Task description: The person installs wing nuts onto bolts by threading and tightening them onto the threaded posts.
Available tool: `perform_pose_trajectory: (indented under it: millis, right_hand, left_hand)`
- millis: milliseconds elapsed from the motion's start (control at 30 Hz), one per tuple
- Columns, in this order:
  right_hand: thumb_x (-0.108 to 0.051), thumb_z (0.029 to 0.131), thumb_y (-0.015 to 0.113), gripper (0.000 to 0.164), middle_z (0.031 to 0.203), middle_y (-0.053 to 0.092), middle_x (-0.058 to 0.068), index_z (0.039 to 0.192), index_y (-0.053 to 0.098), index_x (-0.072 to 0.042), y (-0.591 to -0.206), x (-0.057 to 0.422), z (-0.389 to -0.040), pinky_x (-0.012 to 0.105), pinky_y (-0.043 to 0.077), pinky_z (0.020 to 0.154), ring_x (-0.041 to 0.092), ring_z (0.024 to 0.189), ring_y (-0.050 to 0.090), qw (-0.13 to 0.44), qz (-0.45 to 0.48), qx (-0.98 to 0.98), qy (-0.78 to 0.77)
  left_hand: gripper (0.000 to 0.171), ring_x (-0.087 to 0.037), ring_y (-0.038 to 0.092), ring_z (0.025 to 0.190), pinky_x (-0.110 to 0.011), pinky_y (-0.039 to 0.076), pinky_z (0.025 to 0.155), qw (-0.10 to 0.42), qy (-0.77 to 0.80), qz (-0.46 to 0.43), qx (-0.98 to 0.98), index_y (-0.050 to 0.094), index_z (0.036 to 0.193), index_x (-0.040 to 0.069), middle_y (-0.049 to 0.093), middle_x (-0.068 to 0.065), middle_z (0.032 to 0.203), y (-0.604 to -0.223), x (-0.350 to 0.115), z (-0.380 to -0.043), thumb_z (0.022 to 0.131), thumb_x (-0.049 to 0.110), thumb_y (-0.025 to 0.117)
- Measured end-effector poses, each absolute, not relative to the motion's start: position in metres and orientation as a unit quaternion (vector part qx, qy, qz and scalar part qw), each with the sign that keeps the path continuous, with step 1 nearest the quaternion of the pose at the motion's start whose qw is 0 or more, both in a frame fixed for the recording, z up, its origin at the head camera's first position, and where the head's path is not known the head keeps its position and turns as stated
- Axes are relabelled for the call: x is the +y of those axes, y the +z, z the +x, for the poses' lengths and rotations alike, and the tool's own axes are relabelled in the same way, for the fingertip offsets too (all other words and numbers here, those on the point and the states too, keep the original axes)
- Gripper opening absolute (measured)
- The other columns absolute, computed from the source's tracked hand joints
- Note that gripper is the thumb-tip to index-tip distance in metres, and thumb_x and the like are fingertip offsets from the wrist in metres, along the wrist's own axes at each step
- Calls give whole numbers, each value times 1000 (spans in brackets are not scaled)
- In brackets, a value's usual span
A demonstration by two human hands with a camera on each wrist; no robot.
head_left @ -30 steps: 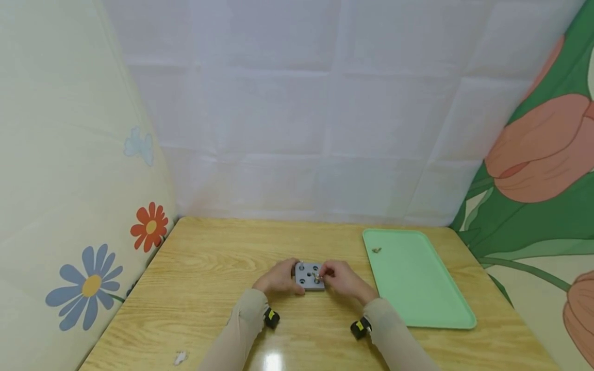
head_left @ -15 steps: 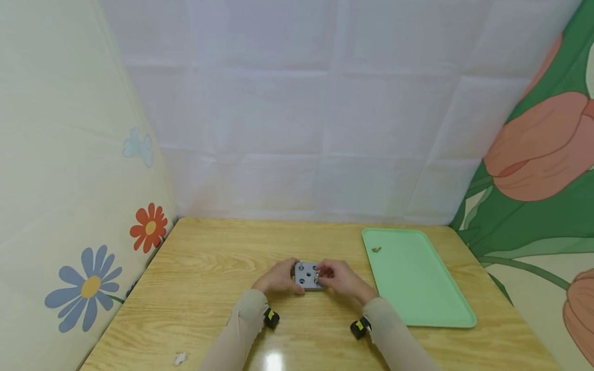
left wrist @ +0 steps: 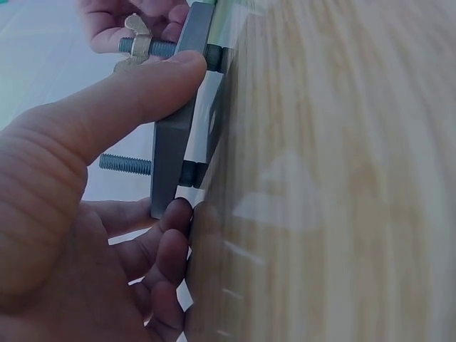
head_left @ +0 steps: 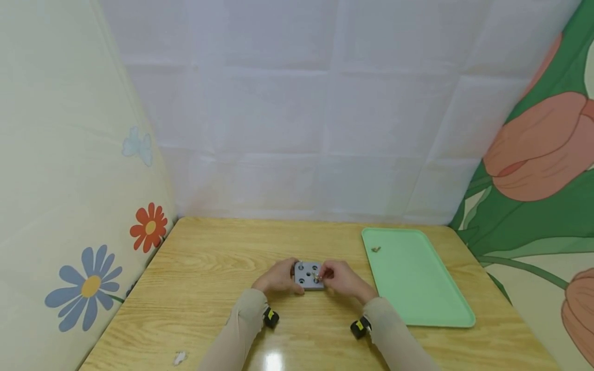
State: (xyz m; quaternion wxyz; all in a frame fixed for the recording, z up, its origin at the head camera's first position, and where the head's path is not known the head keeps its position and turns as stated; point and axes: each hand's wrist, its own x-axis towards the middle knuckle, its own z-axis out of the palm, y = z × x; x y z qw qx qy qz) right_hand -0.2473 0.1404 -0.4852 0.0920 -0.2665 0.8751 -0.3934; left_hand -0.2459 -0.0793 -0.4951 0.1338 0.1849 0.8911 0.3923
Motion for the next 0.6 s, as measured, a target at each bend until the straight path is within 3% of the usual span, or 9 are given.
perform_pose_trajectory:
  millis: [67, 200, 400, 600]
  right_hand:
    - [2, 76, 57, 16, 81, 56, -4, 81, 57, -13, -485, 140, -247, 27, 44, 66, 12, 76, 52, 92, -268, 876, -389]
    - [-7, 81, 59, 9, 83, 56, -5, 87, 56, -12, -484, 140, -247, 27, 44, 66, 12, 77, 52, 100, -262, 875, -394]
    - [-15, 82, 61, 19, 85, 56, -4, 100, 56, -10, -483, 139, -247, 28, 44, 67, 12, 78, 53, 102, -268, 869, -402]
    - [-19, 80, 64, 13, 81, 56, -5, 88, 57, -12, -486, 139, -249, 27, 44, 63, 11, 74, 53, 99, -258, 873, -403]
  left_hand:
    - [69, -11, 50, 76, -28, 40, 70, 134, 394, 186, 890, 47, 116, 9, 53, 5, 87, -495, -79, -246, 58, 27, 80]
    - [68, -11, 50, 78, -28, 40, 72, 131, 397, 197, 887, 47, 116, 8, 53, 5, 90, -497, -80, -246, 59, 27, 80]
    - [67, -11, 50, 81, -28, 40, 74, 123, 385, 211, 890, 47, 115, 8, 53, 5, 91, -499, -80, -249, 59, 29, 80]
    - [67, -10, 49, 80, -28, 40, 73, 122, 384, 211, 891, 48, 113, 9, 53, 5, 91, -499, -80, -250, 59, 28, 80]
